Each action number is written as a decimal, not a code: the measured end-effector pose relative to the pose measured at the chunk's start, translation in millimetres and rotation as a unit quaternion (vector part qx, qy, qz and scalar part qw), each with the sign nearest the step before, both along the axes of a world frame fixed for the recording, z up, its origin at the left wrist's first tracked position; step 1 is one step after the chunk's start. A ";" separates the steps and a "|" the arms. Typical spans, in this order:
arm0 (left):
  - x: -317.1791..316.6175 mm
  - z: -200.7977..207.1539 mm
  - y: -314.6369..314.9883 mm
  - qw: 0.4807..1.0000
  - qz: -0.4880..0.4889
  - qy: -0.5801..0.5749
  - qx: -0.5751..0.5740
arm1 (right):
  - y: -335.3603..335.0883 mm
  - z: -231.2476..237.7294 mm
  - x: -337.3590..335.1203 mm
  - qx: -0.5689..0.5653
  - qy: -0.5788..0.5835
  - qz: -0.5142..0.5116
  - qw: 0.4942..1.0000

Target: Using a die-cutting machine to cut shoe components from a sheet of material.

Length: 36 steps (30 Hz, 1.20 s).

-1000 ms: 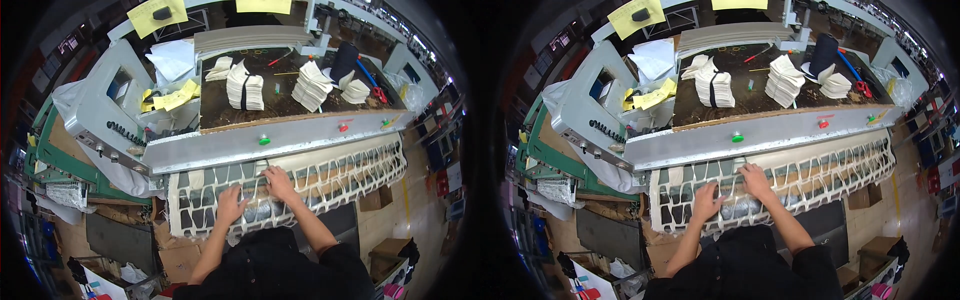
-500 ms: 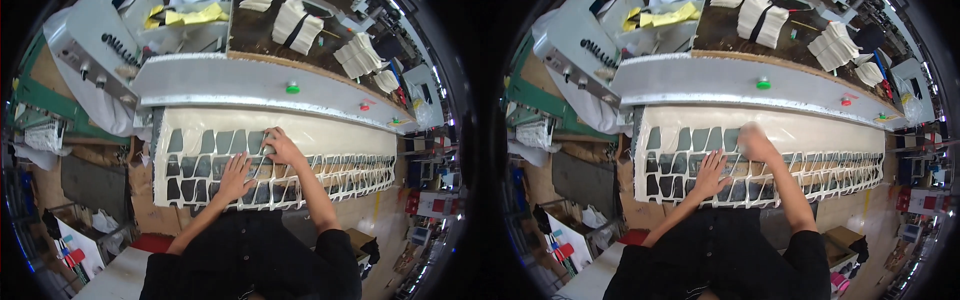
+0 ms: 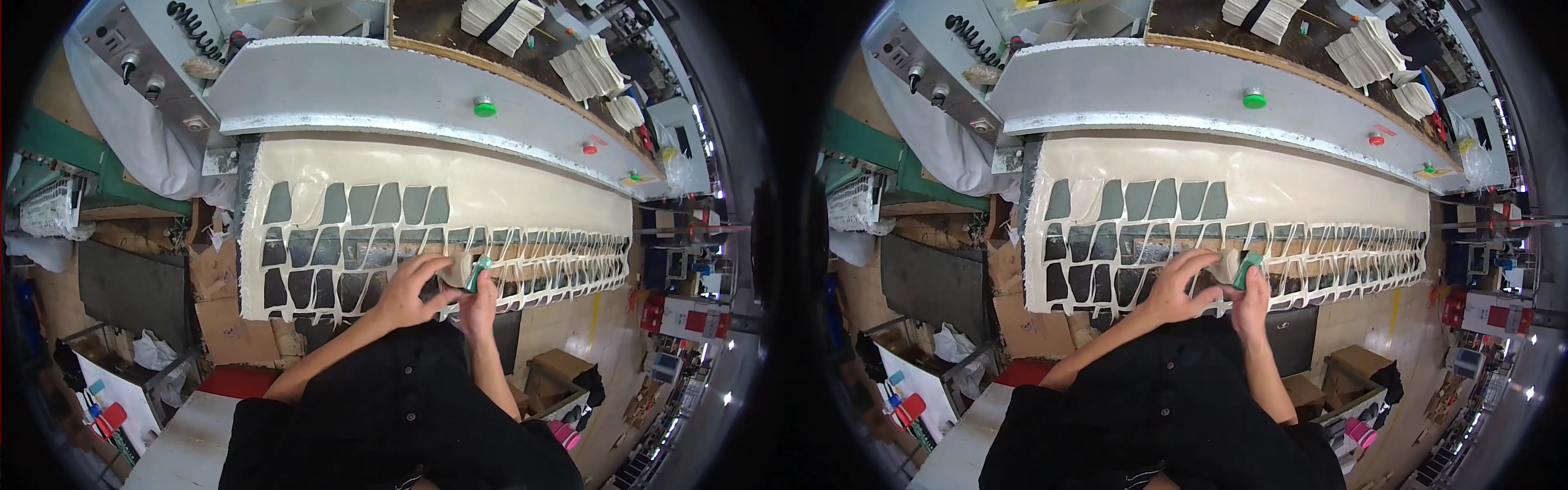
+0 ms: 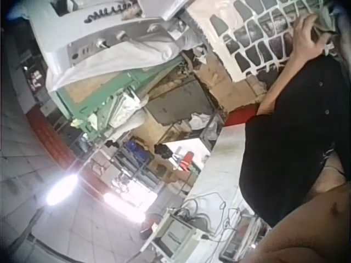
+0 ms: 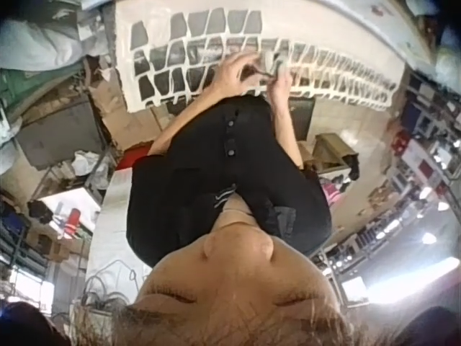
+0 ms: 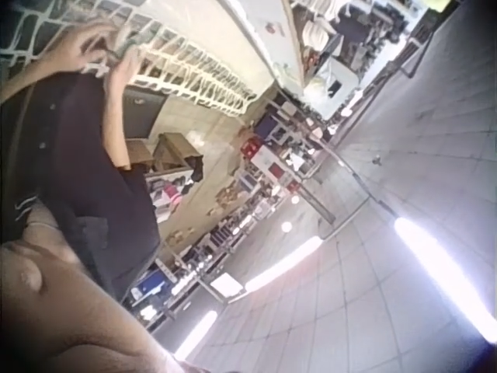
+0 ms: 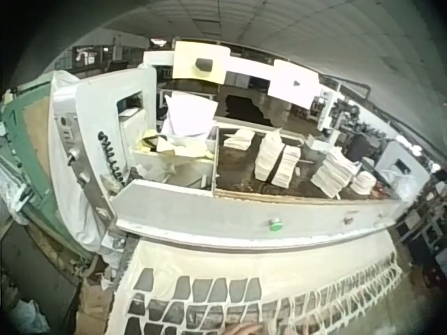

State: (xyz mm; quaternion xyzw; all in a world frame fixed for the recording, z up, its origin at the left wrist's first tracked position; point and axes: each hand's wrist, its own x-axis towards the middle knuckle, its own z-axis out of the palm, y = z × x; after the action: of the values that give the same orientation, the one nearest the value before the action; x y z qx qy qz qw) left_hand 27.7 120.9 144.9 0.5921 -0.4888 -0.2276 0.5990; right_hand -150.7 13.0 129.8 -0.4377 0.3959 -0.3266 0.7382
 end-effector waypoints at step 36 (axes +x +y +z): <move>-23.2 -49.1 -123.8 0.911 0.305 -0.189 0.205 | -216.6 -38.9 39.7 -0.526 0.302 0.315 0.730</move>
State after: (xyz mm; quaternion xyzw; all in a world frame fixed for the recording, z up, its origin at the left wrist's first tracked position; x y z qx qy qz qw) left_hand 4.5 -2.9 95.7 0.8538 -0.3315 -0.0131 0.4012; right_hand -111.0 -203.6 90.9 -0.9313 0.2020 -0.0823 0.2917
